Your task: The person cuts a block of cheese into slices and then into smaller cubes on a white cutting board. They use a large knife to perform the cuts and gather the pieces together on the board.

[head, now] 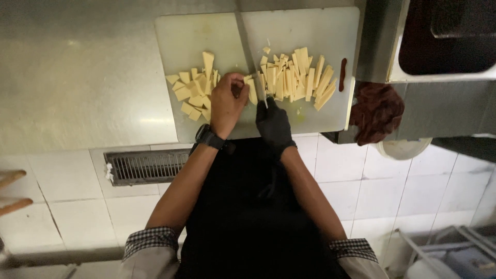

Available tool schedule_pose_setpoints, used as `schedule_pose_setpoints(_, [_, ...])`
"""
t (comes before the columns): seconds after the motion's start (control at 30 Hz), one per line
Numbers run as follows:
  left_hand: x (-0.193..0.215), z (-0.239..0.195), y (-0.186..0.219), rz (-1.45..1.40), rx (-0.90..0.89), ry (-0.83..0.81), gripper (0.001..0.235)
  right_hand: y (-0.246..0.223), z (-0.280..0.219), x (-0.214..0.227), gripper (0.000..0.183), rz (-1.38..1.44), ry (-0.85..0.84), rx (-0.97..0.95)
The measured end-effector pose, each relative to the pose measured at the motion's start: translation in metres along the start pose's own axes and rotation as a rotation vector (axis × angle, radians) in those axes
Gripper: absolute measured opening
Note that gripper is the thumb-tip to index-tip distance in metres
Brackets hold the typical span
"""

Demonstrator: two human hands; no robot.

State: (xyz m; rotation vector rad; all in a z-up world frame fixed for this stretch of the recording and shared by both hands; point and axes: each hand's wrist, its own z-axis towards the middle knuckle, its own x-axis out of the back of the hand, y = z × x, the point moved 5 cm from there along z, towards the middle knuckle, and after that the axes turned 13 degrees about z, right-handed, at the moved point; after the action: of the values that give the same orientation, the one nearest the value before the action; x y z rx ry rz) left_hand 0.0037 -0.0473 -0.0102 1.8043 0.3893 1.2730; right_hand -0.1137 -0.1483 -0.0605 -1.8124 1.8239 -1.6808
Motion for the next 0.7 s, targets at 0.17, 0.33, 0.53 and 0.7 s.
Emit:
schedule_pose_setpoints(0.17, [0.000,-0.003,0.003,0.078,0.022,0.091,0.019,-0.001,0.018,0.015,0.044,0.133,-0.087,0.162])
schedule_pose_setpoints(0.33, [-0.008,-0.009,0.006,0.073,0.074,0.147,0.020,-0.018,0.013,0.042,0.035,-0.064,-0.089,0.294])
schedule_pose_setpoints(0.53, [-0.012,-0.029,0.010,0.012,0.101,0.205,0.031,-0.026,-0.008,0.054,0.038,-0.141,-0.078,0.181])
schedule_pose_setpoints(0.7, [-0.014,-0.027,0.000,-0.043,0.074,0.169,0.030,-0.001,-0.009,0.043,0.042,-0.160,-0.048,0.120])
